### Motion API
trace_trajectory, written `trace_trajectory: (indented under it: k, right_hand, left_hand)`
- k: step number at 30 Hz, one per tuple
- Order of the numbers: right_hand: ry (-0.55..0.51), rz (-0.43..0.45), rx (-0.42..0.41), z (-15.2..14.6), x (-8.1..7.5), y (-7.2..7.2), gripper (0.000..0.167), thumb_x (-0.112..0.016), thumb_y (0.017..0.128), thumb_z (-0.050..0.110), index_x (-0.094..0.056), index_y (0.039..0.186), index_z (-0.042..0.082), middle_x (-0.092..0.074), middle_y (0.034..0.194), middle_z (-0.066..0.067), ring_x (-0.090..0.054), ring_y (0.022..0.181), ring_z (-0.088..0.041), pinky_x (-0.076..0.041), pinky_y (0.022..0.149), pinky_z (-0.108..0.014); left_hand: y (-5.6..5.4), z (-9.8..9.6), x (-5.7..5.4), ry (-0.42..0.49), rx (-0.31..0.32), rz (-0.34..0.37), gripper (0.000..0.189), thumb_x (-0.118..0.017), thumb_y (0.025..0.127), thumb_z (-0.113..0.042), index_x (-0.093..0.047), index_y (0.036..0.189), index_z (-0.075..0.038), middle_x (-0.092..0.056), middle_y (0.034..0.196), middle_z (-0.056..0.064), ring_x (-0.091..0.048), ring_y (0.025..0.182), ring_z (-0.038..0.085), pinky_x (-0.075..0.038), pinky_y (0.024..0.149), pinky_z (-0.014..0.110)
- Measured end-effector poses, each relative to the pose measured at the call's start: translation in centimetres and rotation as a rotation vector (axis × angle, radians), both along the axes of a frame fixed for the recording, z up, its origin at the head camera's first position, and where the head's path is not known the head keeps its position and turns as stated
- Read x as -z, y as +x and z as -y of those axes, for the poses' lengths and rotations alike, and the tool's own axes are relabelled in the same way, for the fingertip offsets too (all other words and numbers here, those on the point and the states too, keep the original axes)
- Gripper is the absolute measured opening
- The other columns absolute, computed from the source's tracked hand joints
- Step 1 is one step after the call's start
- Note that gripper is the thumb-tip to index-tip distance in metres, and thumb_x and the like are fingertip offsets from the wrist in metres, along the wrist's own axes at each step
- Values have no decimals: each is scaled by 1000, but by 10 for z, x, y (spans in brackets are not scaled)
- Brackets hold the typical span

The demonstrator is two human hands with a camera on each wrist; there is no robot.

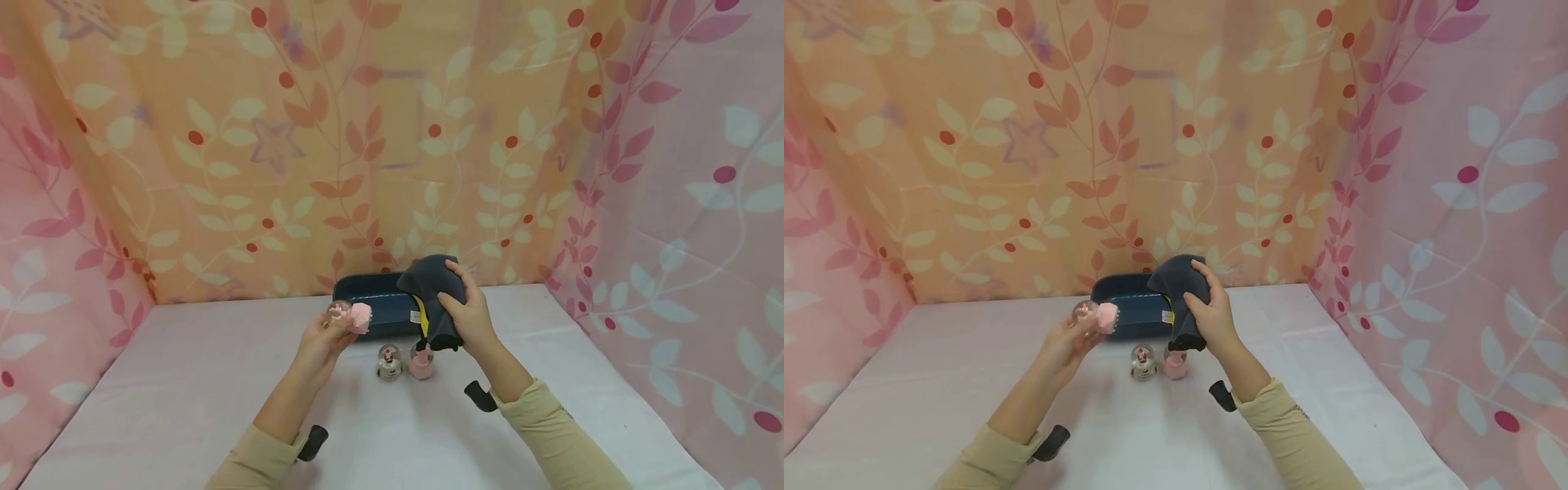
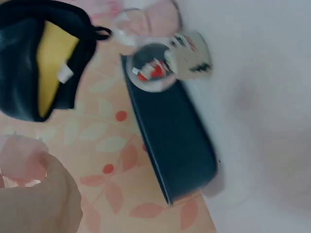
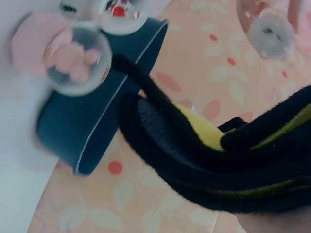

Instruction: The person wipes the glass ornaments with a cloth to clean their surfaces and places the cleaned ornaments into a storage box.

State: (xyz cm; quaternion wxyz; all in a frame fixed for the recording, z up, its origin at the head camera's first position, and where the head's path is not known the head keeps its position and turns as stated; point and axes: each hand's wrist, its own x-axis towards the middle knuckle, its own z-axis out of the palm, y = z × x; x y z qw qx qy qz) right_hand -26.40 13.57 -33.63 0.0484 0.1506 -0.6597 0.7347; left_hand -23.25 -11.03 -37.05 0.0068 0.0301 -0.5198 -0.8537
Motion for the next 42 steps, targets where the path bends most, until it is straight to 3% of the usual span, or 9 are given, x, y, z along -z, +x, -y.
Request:
trace_trajectory:
  k: [9,16,20,23,27,30,36,37,42]
  right_hand:
    - [36,105,86,-28,-2,-2,58,-50,96,0,-34,149,19,-32,147,-14,-51,112,-29,-54,79,-27]
    - [26,163,102,-40,-1,-1,58,-50,98,3,-32,150,20,-26,151,-13,-46,120,-31,-53,81,-26]
    - [30,184,115,-43,2,0,57,-50,98,3,-32,150,19,-23,154,-13,-43,124,-33,-53,81,-26]
    - [24,193,106,-43,6,0,57,-49,99,2,-32,150,19,-22,154,-13,-43,125,-33,-53,81,-27]
    - [10,190,86,-42,10,-2,57,-49,98,1,-31,150,17,-23,154,-13,-41,127,-33,-53,82,-27]
    - [6,188,90,-45,13,-4,57,-49,98,0,-31,150,16,-24,153,-15,-41,128,-33,-52,83,-27]
    - [14,220,124,-50,16,-7,57,-50,98,1,-32,149,18,-25,152,-15,-43,126,-34,-52,83,-28]
    - [11,226,126,-50,17,-7,57,-50,98,1,-32,150,17,-25,152,-15,-43,126,-34,-52,84,-29]
    - [-1,233,130,-52,19,-11,58,-50,98,0,-32,150,17,-24,152,-16,-42,127,-35,-52,84,-29]
  left_hand:
    - [-37,10,6,-139,-4,-42,61,-56,93,6,-28,148,3,-43,132,17,-54,91,5,-46,76,19]
    - [-75,10,17,-231,-31,-32,51,-60,87,13,-37,133,15,-62,109,15,-61,83,6,-50,71,18]
    - [-94,9,27,-339,-35,-27,56,-63,86,11,-38,137,13,-58,122,26,-61,98,17,-51,83,26]
    - [-114,14,45,-399,-41,-50,60,-70,84,6,-42,136,9,-54,129,27,-58,109,26,-47,94,35]
    - [-165,27,95,-416,-30,-135,59,-80,74,6,-53,126,3,-62,116,21,-60,101,27,-50,86,38]
    - [-185,24,113,-441,-25,-183,56,-80,67,13,-58,116,-1,-64,104,18,-61,91,25,-52,75,34]
    - [-169,5,82,-642,-58,-80,46,-68,71,19,-57,114,6,-61,109,23,-57,96,30,-51,78,36]
    - [-160,1,71,-709,-58,-37,44,-63,74,19,-55,116,8,-59,113,25,-56,101,33,-50,82,39]
    - [-154,-6,60,-927,-29,-17,25,-53,88,10,-53,112,10,-56,111,25,-53,103,35,-48,83,38]
